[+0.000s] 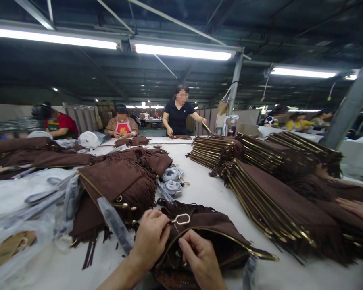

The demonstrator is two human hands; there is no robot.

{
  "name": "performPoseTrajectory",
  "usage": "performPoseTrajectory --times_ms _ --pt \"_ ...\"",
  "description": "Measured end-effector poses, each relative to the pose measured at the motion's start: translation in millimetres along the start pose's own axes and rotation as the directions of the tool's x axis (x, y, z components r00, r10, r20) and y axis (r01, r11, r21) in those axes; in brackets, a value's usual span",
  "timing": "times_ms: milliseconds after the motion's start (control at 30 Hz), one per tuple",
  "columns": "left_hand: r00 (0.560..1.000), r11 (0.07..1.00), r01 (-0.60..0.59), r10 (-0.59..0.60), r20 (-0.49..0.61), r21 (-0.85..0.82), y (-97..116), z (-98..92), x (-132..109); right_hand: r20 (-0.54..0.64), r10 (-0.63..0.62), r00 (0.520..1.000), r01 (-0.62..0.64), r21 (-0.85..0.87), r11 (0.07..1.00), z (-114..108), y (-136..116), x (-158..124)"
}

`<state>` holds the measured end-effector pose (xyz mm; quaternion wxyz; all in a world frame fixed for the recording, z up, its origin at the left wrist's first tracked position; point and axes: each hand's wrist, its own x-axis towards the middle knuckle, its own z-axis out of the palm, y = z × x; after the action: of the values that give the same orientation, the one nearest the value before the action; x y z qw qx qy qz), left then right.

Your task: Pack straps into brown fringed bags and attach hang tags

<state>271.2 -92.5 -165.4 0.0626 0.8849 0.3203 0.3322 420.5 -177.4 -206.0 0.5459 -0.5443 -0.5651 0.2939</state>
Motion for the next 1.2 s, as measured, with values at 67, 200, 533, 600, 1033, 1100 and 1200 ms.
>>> performPoseTrajectory --times_ms 67,200,533,600,1033,1100,1200 --pt "0.998 0.999 -0.039 0.040 -0.045 0.018 0 0.9 -2 -0.017 0.010 1.000 -0.010 0.002 1.000 2 0 0" --pt "0.978 0.993 -0.102 0.110 -0.179 0.059 3 -0.6 -2 -0.042 -0.009 0.999 0.009 0.002 1.000 4 0 1" --pt "0.921 0.951 -0.278 0.304 -0.245 0.135 10 -3.4 -5 -0.078 -0.096 0.992 0.097 0.014 0.995 4 -7 -1" --pt "0.932 0.951 -0.303 0.309 -0.190 0.061 13 -5.0 -7 -0.081 -0.110 0.991 0.110 0.004 0.994 4 -7 -1" --pt "0.939 0.791 0.343 -0.307 0.155 -0.506 39 -6.3 9 -0.166 -0.033 0.986 0.048 0.090 0.995 0 5 -10" --pt "0.923 0.734 0.379 -0.342 0.175 -0.563 36 -7.4 12 -0.135 0.087 0.987 -0.051 0.250 0.967 -7 2 -19" --pt "0.915 0.617 0.397 -0.323 0.242 -0.680 33 -10.7 15 -0.009 0.227 0.974 -0.190 0.519 0.833 -15 -13 -27"
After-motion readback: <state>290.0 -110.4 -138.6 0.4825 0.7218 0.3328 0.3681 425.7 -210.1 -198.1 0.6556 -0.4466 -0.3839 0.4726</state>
